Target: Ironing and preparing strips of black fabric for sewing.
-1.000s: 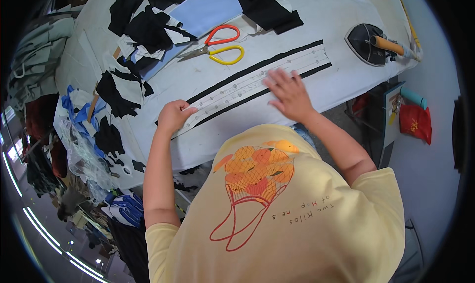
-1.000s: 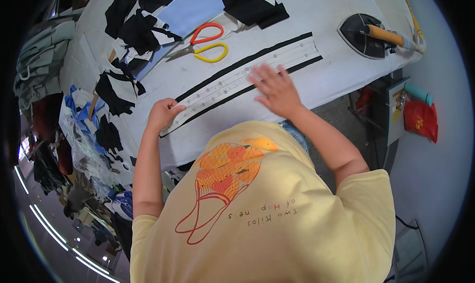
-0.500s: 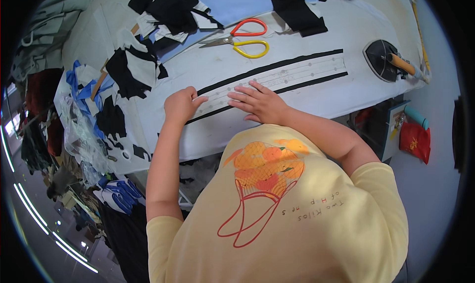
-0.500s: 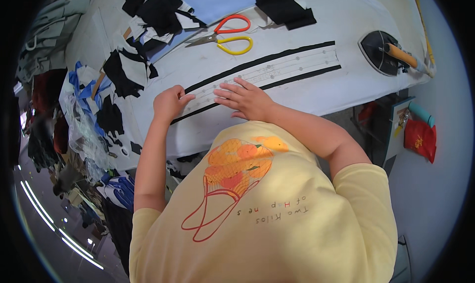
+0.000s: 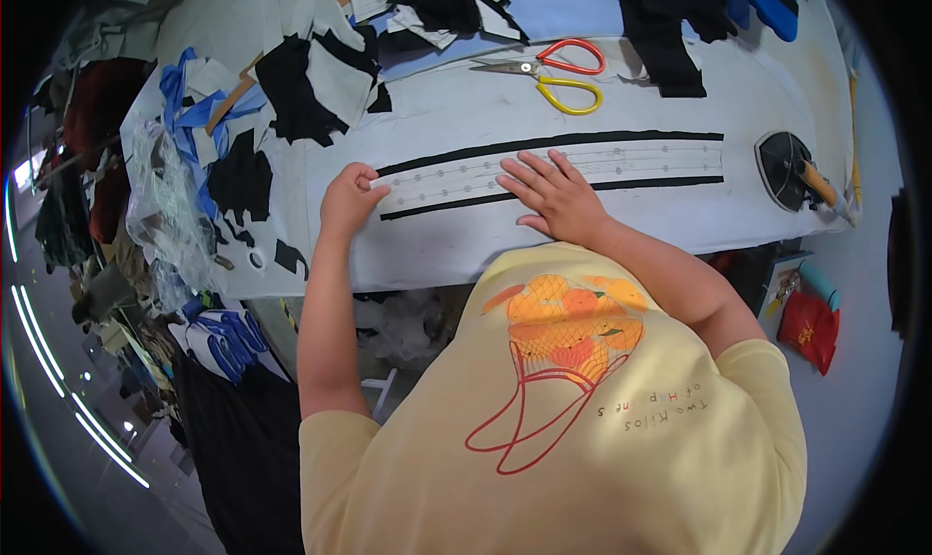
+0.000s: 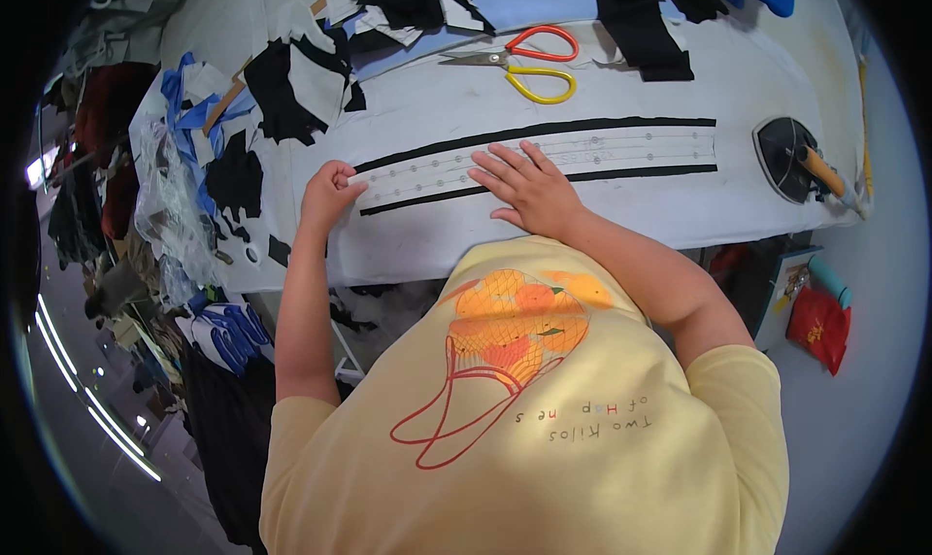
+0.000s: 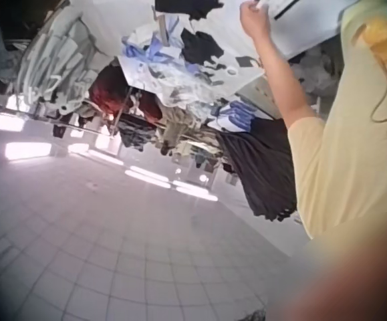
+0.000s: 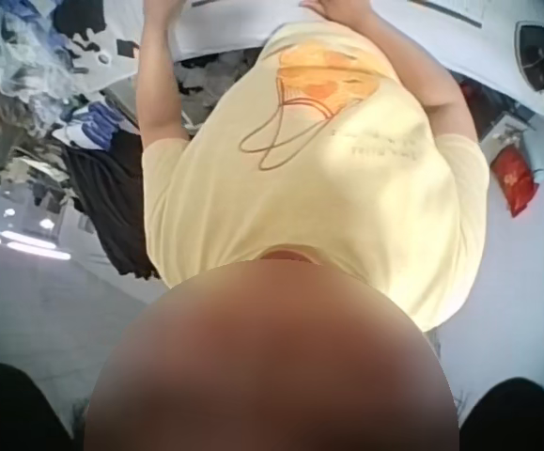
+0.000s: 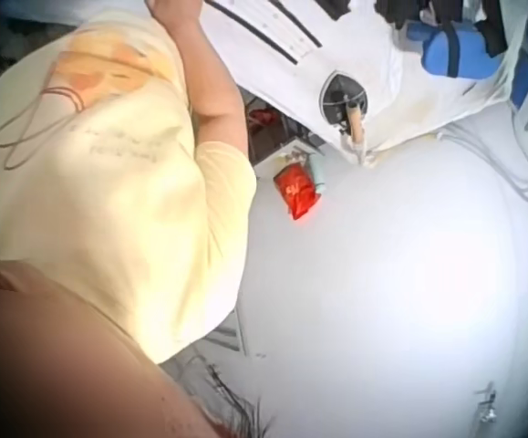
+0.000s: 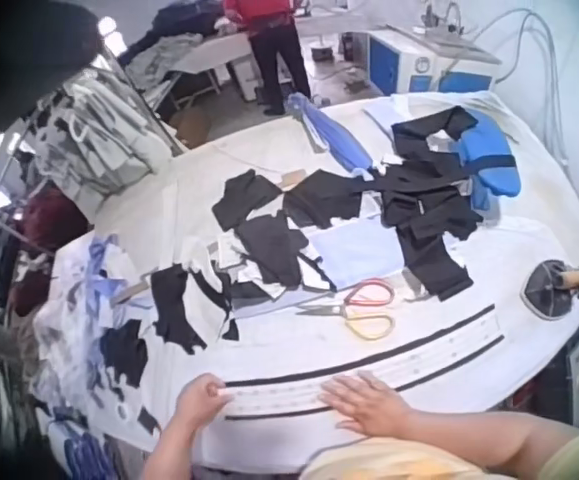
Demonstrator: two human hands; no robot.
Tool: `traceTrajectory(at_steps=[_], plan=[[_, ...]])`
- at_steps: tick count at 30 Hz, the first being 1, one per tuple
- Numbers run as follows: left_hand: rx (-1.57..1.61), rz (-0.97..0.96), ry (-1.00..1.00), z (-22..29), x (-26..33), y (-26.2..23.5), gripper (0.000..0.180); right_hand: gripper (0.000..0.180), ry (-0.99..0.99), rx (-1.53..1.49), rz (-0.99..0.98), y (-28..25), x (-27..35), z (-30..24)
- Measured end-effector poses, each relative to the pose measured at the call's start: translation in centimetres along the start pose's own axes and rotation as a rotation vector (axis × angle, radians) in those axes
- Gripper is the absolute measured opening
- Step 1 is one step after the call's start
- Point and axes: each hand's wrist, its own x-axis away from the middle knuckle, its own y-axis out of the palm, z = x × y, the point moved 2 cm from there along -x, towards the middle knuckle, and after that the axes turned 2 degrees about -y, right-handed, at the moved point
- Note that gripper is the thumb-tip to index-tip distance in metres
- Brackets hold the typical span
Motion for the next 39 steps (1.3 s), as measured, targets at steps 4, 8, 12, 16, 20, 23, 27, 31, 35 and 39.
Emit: traceTrajectory(at_steps=[4,8,12,16,20,23,27,31,35,39], plan=[[-0.059,0.111,-0.003,0.7,1.0,0.4,0.036,0.069,0.000,0.024,-0.003,-0.1,0.0,0.0],[0.091,0.141,-0.005,-0.4,2.1,1.4,0.044,0.069,-0.005,0.028,-0.023,-0.2,-0.2,0.1],[0.159,0.199,0.092,-1.1,2.9,2.4,0.047,0.070,-0.004,0.046,-0.027,-0.1,-0.2,0.0],[-0.109,0.503,0.152,0.4,4.4,3.1,0.037,0.069,0.003,0.053,-0.044,-0.1,-0.3,-0.1],[-0.262,0.502,0.529,4.0,5.4,8.5,0.043,0.069,0.009,0.061,-0.070,0.0,-0.4,-0.2],[-0.270,0.258,0.640,8.8,7.2,12.8,0.064,0.069,0.002,0.068,-0.059,-0.1,-0.6,-0.5],[-0.428,0.377,0.500,5.9,6.2,12.4,0.075,0.068,0.005,0.073,-0.058,-0.4,-0.8,-0.7],[-0.476,0.445,0.354,0.2,5.6,8.7,0.074,0.068,0.029,0.083,-0.081,-0.1,-0.7,-0.7],[-0.547,0.604,0.198,-2.4,6.0,7.3,0.070,0.069,0.019,0.094,-0.083,-0.2,-0.8,-0.8],[-0.339,0.433,0.481,2.1,7.1,11.0,0.061,0.069,0.010,0.096,-0.060,-0.4,-0.5,-0.7]])
